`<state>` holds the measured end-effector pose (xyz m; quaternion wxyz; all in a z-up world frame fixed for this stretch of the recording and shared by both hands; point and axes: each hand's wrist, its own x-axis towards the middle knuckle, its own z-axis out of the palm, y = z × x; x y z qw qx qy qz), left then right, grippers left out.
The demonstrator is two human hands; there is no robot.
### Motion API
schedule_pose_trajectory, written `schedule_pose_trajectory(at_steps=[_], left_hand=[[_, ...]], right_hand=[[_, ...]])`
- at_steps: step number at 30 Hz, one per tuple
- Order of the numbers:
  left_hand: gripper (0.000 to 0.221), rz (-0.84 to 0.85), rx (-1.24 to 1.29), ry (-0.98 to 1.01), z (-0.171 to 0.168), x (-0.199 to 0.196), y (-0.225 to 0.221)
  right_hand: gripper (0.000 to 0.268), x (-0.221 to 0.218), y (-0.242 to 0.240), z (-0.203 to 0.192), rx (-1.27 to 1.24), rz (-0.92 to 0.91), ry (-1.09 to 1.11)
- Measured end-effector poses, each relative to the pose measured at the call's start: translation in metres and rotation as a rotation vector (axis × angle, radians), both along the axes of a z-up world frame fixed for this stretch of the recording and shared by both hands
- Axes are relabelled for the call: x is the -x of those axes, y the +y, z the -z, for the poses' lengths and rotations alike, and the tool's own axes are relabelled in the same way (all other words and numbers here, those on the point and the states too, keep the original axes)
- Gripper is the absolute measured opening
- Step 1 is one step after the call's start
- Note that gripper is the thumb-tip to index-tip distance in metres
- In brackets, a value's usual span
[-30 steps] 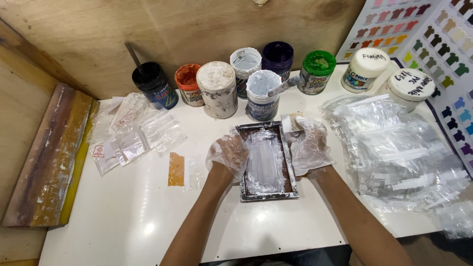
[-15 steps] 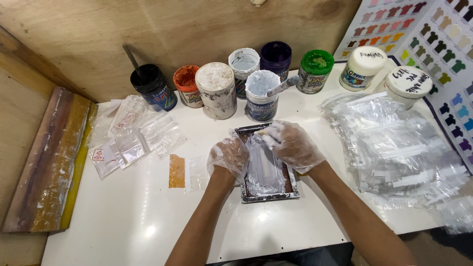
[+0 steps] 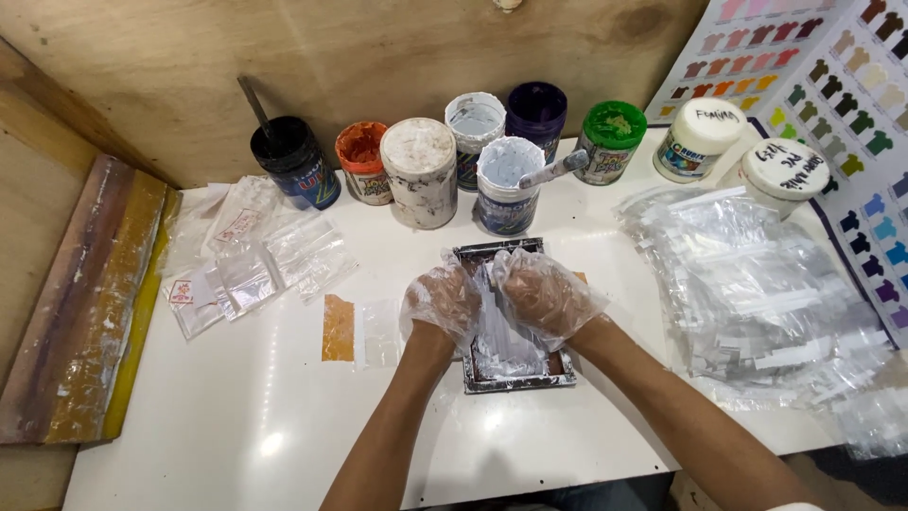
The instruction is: Manual screen printing of white ink onto small plastic bags
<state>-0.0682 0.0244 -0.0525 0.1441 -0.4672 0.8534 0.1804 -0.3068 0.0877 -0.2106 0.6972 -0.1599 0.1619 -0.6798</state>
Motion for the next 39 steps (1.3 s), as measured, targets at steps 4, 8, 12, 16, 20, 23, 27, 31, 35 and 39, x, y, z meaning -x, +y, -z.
schedule_pose_trajectory(at_steps=[4, 8, 12, 16, 20, 23, 27, 31, 35, 39], left_hand=[[0.029, 0.345, 1.119, 0.301, 0.046, -0.020, -0.015], [0.045, 0.398, 0.472, -0.003, 0.096, -0.003, -0.049], [0.042, 0.323, 0.345, -0.052, -0.010, -0.008, -0.008], [0.043, 0.275, 0.292, 0.055, 0.005, -0.011, -0.017], [0.040, 0.441, 0.475, -0.073, 0.078, -0.007, -0.039], [0.046, 0.384, 0.408, -0.058, 0.008, -0.012, -0.010], [0.047, 0.337, 0.295, -0.012, -0.074, -0.013, 0.020], [0.049, 0.307, 0.349, -0.056, -0.087, -0.017, 0.029], [0.049, 0.297, 0.222, 0.157, -0.076, -0.031, 0.016], [0.048, 0.326, 0.232, 0.189, 0.003, -0.024, -0.013]], right_hand=[[0.025, -0.013, 0.002, -0.010, 0.471, 0.232, 1.839], [0.019, -0.052, 0.020, -0.076, 0.567, 0.441, 2.634], [0.022, -0.058, 0.029, -0.044, 0.586, 0.589, 2.763], [0.029, -0.062, 0.044, -0.073, 0.669, 0.689, 2.735], [0.025, -0.073, 0.057, -0.124, 0.601, 0.441, 2.478], [0.020, -0.079, 0.075, -0.147, 0.464, 0.265, 2.397], [0.016, -0.088, 0.085, -0.187, 0.316, 0.093, 2.301], [0.016, -0.094, 0.088, -0.231, 0.122, -0.143, 2.139], [0.023, -0.081, 0.083, -0.282, -0.057, -0.363, 1.957], [0.029, -0.076, 0.065, -0.303, -0.183, -0.507, 1.815]])
